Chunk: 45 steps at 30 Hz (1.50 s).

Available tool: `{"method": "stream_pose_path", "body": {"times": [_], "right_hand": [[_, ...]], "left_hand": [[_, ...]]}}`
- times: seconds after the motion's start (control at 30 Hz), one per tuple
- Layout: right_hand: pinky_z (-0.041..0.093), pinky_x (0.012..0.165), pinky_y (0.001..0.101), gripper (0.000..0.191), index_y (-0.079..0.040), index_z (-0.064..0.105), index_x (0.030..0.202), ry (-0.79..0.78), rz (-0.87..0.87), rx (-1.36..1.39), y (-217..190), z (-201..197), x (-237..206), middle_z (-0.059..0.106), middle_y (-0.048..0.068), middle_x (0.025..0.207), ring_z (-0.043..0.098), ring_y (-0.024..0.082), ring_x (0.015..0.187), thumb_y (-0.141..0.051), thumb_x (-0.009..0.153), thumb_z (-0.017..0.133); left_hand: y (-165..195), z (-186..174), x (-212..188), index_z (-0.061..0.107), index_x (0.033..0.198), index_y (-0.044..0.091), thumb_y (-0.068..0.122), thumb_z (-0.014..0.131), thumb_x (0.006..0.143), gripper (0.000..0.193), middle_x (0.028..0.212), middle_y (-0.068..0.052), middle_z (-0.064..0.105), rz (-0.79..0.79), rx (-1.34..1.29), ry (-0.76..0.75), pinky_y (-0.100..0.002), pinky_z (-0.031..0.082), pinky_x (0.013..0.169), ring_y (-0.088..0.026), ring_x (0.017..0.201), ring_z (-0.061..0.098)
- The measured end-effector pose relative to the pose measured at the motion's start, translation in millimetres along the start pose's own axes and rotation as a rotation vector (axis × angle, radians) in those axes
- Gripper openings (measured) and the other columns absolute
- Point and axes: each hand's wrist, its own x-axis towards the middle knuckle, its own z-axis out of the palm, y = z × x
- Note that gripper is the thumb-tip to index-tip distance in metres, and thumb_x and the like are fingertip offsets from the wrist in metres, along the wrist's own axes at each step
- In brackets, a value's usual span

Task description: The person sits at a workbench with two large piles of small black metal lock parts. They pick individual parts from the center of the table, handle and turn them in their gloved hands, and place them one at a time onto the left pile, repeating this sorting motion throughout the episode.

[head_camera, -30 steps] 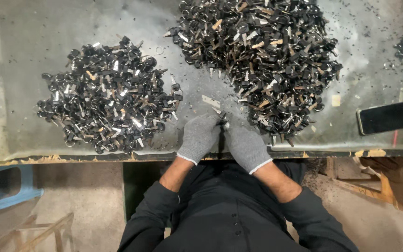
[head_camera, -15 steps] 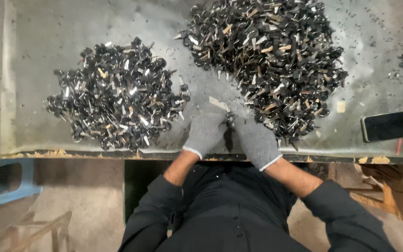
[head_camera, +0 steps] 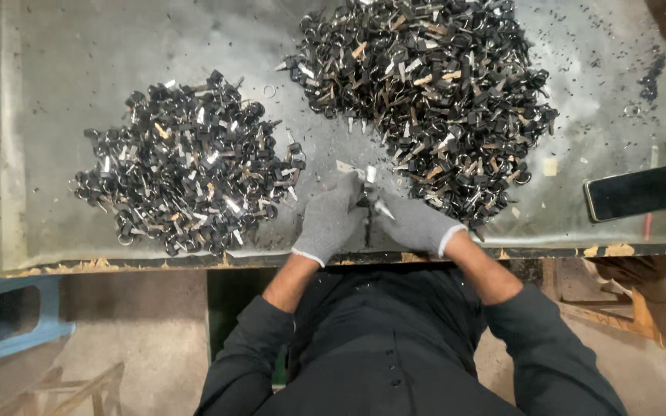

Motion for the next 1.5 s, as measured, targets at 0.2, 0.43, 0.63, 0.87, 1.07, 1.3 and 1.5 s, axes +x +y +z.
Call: {"method": "stream_pose_path", "body": {"times": [0.2, 0.43, 0.63, 0.87, 1.07, 1.3, 1.5], "right_hand": [[0.058, 0.065, 0.0527, 0.03, 0.001, 0.057, 0.11, 0.413, 0.031, -0.181, -8, 32, -16, 0.07, 0.023, 0.082, 0.071, 0.043, 0.074, -0.028, 0.102, 0.053], [0.059, 0.06, 0.0476, 0.018, -0.003, 0.059, 0.107, 0.399, 0.033, -0.378, -14, 26, -9, 0.07, 0.018, 0.08, 0.073, 0.038, 0.072, -0.019, 0.101, 0.054], [0.059, 0.061, 0.0463, 0.015, -0.005, 0.059, 0.102, 0.419, -0.032, -0.362, -15, 26, -11, 0.071, 0.016, 0.084, 0.074, 0.036, 0.077, -0.019, 0.1, 0.053], [0.057, 0.061, 0.0477, 0.019, -0.003, 0.062, 0.105, 0.455, -0.106, -0.328, -18, 27, -14, 0.072, 0.018, 0.089, 0.073, 0.037, 0.077, -0.018, 0.093, 0.061], [0.06, 0.069, 0.0474, 0.02, -0.003, 0.058, 0.112, 0.413, 0.11, -0.41, -28, 23, -14, 0.071, 0.021, 0.096, 0.074, 0.039, 0.083, -0.02, 0.103, 0.056], [0.055, 0.072, 0.0583, 0.053, 0.002, 0.049, 0.132, 0.413, -0.043, -0.125, -19, 19, -12, 0.069, 0.031, 0.1, 0.069, 0.051, 0.083, -0.022, 0.087, 0.062], [0.054, 0.081, 0.0578, 0.042, -0.006, 0.051, 0.13, 0.134, 0.134, -0.006, -13, 18, -2, 0.071, 0.029, 0.097, 0.068, 0.049, 0.09, -0.028, 0.095, 0.057]], "left_hand": [[-18, 21, -9, 0.07, 0.096, 0.01, 0.016, 0.072, 0.082, 0.016, 0.091, -0.014, 0.072, 0.25, -0.017, 0.2, -0.049, 0.054, 0.075, -0.036, 0.086, 0.071], [-23, 30, -12, 0.068, 0.095, 0.006, 0.014, 0.07, 0.086, 0.012, 0.089, -0.015, 0.068, 0.333, 0.061, 0.215, -0.049, 0.053, 0.076, -0.037, 0.086, 0.067], [-26, 30, -12, 0.07, 0.1, 0.006, 0.011, 0.069, 0.082, 0.019, 0.091, -0.015, 0.069, 0.353, 0.005, 0.267, -0.049, 0.053, 0.077, -0.036, 0.088, 0.068], [-33, 37, -13, 0.067, 0.097, 0.005, 0.012, 0.07, 0.083, 0.016, 0.09, -0.015, 0.067, 0.364, 0.009, 0.276, -0.049, 0.052, 0.075, -0.037, 0.087, 0.067], [-27, 35, -11, 0.066, 0.092, 0.009, 0.011, 0.07, 0.085, 0.008, 0.084, -0.013, 0.065, 0.32, 0.062, 0.267, -0.049, 0.052, 0.073, -0.035, 0.084, 0.067], [-30, 36, -13, 0.064, 0.09, 0.006, 0.015, 0.074, 0.081, 0.015, 0.084, -0.014, 0.065, 0.388, 0.042, 0.3, -0.048, 0.052, 0.071, -0.036, 0.082, 0.066], [-32, 40, -12, 0.066, 0.091, 0.007, 0.014, 0.074, 0.081, 0.014, 0.084, -0.014, 0.066, 0.383, 0.1, 0.306, -0.047, 0.053, 0.07, -0.035, 0.08, 0.066]]}}
